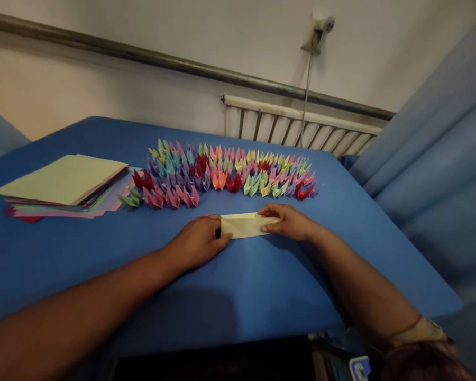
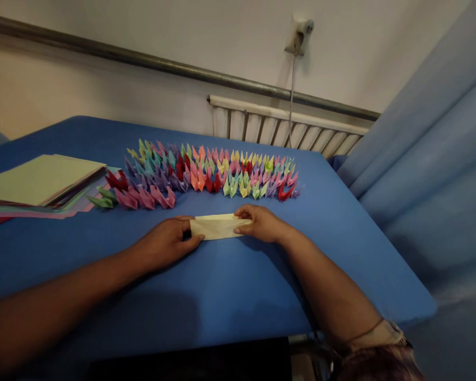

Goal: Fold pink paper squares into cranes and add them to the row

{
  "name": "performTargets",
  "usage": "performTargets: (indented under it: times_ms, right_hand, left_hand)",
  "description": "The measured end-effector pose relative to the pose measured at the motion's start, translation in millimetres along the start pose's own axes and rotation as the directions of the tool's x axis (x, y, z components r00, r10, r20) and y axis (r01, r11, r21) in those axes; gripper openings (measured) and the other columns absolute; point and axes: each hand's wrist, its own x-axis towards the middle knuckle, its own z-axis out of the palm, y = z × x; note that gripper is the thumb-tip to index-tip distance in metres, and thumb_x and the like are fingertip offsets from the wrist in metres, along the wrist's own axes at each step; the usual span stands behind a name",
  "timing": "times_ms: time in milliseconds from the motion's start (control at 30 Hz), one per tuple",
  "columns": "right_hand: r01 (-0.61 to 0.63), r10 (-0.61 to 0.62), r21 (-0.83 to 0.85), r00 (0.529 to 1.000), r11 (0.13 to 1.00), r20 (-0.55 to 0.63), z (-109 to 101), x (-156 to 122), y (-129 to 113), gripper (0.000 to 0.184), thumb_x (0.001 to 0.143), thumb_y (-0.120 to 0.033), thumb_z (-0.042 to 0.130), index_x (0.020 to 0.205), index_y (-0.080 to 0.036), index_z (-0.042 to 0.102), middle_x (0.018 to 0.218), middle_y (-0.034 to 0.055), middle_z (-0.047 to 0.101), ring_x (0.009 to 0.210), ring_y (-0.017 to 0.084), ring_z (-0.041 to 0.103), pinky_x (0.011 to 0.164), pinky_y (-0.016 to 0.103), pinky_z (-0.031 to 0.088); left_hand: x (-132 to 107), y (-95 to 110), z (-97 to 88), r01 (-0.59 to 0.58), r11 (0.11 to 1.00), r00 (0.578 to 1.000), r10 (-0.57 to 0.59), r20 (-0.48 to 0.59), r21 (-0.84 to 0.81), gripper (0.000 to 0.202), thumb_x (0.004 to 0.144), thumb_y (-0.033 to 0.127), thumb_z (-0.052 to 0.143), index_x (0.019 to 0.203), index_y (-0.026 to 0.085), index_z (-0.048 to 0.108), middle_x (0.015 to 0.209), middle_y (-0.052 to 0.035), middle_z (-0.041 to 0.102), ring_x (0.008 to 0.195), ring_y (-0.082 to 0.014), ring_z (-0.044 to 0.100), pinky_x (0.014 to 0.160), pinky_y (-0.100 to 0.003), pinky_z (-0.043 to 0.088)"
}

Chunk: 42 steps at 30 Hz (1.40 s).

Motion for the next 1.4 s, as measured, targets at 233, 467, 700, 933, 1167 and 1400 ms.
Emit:
performTargets:
  times_ms: [233, 467, 700, 933, 1167, 1400]
  right_hand:
    - [-0.117, 0.083, -0.132, 0.968, 0.984, -0.236, 14, 10, 9, 0.057, 0.075, -0.029, 0.075, 0.127, -0.02, 0.054, 0.085, 0.0008, 0.067, 0.076, 0.017, 0.063, 0.072, 0.031, 0.05]
    - [-0.139, 0.049, -0.376, 0.97, 0.916, -0.239, 17, 4, -11, 0.072, 0.077, -0.032, 0.074, 0.14, -0.017, 0.042, 0.112, 0.0106, 0.065, 0.102, 0.024, 0.063, 0.091, 0.039, 0.047]
    - [-0.079, -0.048, -0.542, 0.975, 0.837, -0.217, 21, 1, -14, 0.065, 0.08, -0.033, 0.07, 0.137, -0.014, 0.045, 0.132, 0.0157, 0.052, 0.122, 0.026, 0.051, 0.103, 0.041, 0.041]
    - [0.008, -0.157, -0.708, 0.977, 0.707, -0.146, 32, -6, -23, 0.054, 0.089, -0.04, 0.059, 0.135, -0.015, 0.05, 0.144, 0.0161, 0.044, 0.132, 0.031, 0.04, 0.105, 0.048, 0.036]
    - [-0.037, -0.022, -0.786, 0.998, 0.617, -0.064, 46, -13, -29, 0.053, 0.096, -0.029, 0.037, 0.146, -0.011, 0.038, 0.153, 0.0158, 0.037, 0.14, 0.032, 0.032, 0.108, 0.05, 0.031]
    - [-0.143, -0.016, -0.811, 0.983, 0.567, -0.184, 39, -13, -35, 0.05, 0.089, -0.013, 0.038, 0.138, -0.009, 0.047, 0.147, 0.018, 0.044, 0.127, 0.032, 0.045, 0.099, 0.044, 0.039]
  left_hand:
    - [3, -2, -3.0, 0.013, 0.965, 0.997, -0.031, 0.065, 0.263, 0.028, 0.086, 0.042, 0.051, 0.075, 0.019, 0.063, 0.081, -0.007, 0.067, 0.077, -0.0246, 0.063, 0.067, -0.034, 0.046]
    - [-1, -4, -0.1, -0.072, 0.947, 0.971, 0.138, -0.194, 0.314, 0.062, 0.083, 0.036, 0.059, 0.139, 0.014, 0.042, 0.141, -0.0177, 0.049, 0.131, -0.0351, 0.045, 0.106, -0.05, 0.038]
    - [-11, -1, 15.9, -0.451, 0.847, 0.887, 0.391, 0.244, 0.283, 0.061, 0.094, 0.043, 0.049, 0.149, 0.02, 0.033, 0.157, -0.0107, 0.034, 0.148, -0.0289, 0.02, 0.119, -0.05, 0.016]
    - [-24, 3, 21.6, -0.374, 0.847, 0.89, 0.215, 0.402, 0.377, 0.087, 0.088, 0.066, 0.046, 0.151, 0.009, 0.029, 0.159, -0.0205, 0.023, 0.147, -0.0346, 0.02, 0.117, -0.048, 0.021]
    - [-26, 8, 18.6, -0.372, 0.838, 0.904, 0.23, 0.36, 0.4, 0.079, 0.088, 0.065, 0.047, 0.143, 0.008, 0.044, 0.154, -0.0212, 0.035, 0.142, -0.0349, 0.032, 0.115, -0.045, 0.025]
    - [-17, -6, 25.0, -0.406, 0.844, 0.89, 0.279, 0.361, 0.349, 0.082, 0.089, 0.068, 0.042, 0.148, 0.012, 0.036, 0.158, -0.018, 0.027, 0.148, -0.0341, 0.017, 0.118, -0.051, 0.016]
